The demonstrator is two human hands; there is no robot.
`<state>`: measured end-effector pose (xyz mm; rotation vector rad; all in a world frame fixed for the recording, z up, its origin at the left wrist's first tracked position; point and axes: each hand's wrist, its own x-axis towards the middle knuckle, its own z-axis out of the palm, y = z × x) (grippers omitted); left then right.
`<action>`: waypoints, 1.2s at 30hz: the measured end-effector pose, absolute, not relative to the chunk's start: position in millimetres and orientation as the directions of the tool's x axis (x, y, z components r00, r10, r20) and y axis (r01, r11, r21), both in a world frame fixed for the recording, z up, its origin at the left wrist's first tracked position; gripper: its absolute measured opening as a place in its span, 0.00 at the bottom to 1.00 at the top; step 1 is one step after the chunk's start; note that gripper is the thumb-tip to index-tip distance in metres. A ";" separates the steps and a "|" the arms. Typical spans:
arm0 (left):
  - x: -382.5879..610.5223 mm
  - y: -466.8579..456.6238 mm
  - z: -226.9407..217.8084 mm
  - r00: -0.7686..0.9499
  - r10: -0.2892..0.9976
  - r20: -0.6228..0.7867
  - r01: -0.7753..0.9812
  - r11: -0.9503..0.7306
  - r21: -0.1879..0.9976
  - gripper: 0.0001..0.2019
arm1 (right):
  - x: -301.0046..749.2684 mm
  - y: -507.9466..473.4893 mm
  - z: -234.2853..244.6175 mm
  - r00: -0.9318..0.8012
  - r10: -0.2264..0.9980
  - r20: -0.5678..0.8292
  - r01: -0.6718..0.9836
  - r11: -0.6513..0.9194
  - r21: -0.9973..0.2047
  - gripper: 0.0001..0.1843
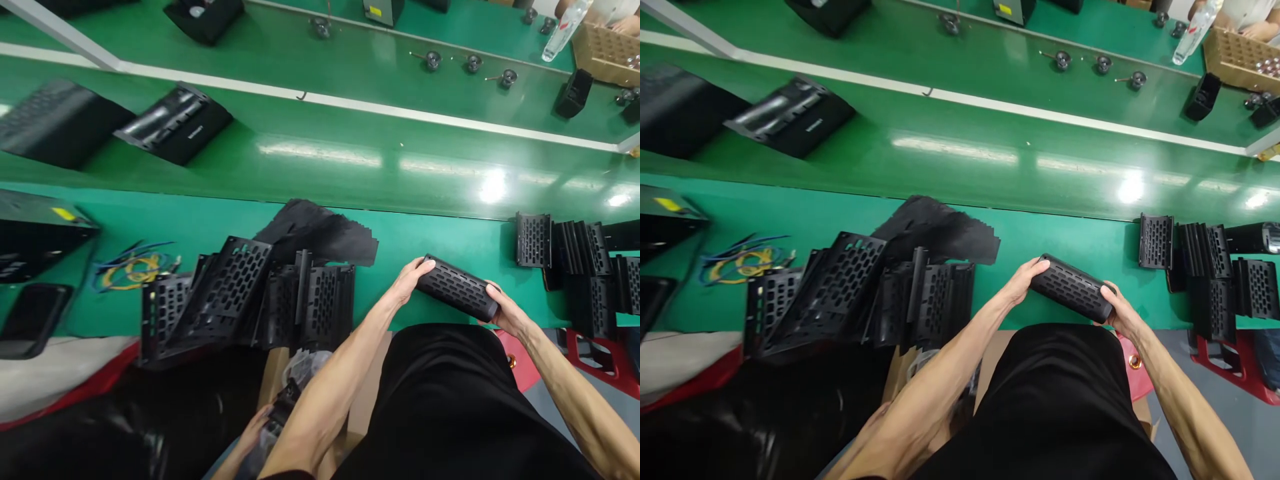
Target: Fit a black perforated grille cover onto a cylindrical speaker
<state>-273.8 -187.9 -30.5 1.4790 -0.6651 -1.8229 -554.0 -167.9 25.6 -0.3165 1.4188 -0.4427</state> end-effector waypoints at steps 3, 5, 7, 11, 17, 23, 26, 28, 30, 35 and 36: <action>-276.1 -181.5 -33.4 -0.076 -0.786 -0.614 0.184 -0.616 0.766 0.34 | -553.3 -159.1 22.7 0.039 -0.513 -0.857 0.115 0.854 -0.507 0.39; -276.4 -177.6 -36.0 -0.077 -0.783 -0.617 0.178 -0.620 0.764 0.35 | -554.2 -157.0 21.1 0.023 -0.496 -0.868 0.108 0.864 -0.491 0.36; -275.2 -173.4 -38.3 -0.099 -0.780 -0.618 0.179 -0.625 0.760 0.38 | -556.6 -156.7 19.6 0.033 -0.473 -0.881 0.105 0.878 -0.467 0.33; -273.3 -164.8 -38.4 -0.157 -0.803 -0.576 0.208 -0.597 0.775 0.50 | -562.8 -154.2 16.0 0.082 -0.463 -0.882 0.147 0.881 -0.449 0.32; -274.7 -165.8 -31.0 -0.100 -0.854 -0.511 0.094 -0.519 0.850 0.54 | -564.4 -144.3 9.7 0.070 -0.493 -0.867 0.175 0.862 -0.476 0.33; -261.5 -176.1 -20.7 -0.264 -0.843 -0.468 0.037 -0.494 0.869 0.57 | -563.8 -138.4 10.1 0.134 -0.519 -0.844 0.235 0.844 -0.481 0.45; -253.9 -182.6 -24.7 -0.200 -0.866 -0.459 -0.020 -0.464 0.885 0.53 | -555.5 -130.4 9.1 0.215 -0.560 -0.800 0.286 0.820 -0.496 0.51; -248.5 -195.3 -35.5 -0.174 -0.868 -0.465 -0.045 -0.464 0.884 0.51 | -545.0 -129.1 4.1 0.235 -0.582 -0.778 0.322 0.802 -0.503 0.48; -245.6 -216.5 -47.6 -0.115 -0.874 -0.472 -0.055 -0.469 0.882 0.51 | -531.5 -136.8 -3.9 0.228 -0.607 -0.762 0.376 0.776 -0.506 0.45; -260.5 -268.2 -53.8 0.190 -0.885 -0.424 0.084 -0.416 0.906 0.49 | -491.9 -224.6 -24.7 0.140 -0.641 -0.754 0.518 0.697 -0.496 0.43; -267.4 -270.6 -53.5 0.251 -0.879 -0.406 0.062 -0.404 0.913 0.45 | -484.6 -254.5 -28.2 0.105 -0.648 -0.755 0.544 0.673 -0.502 0.42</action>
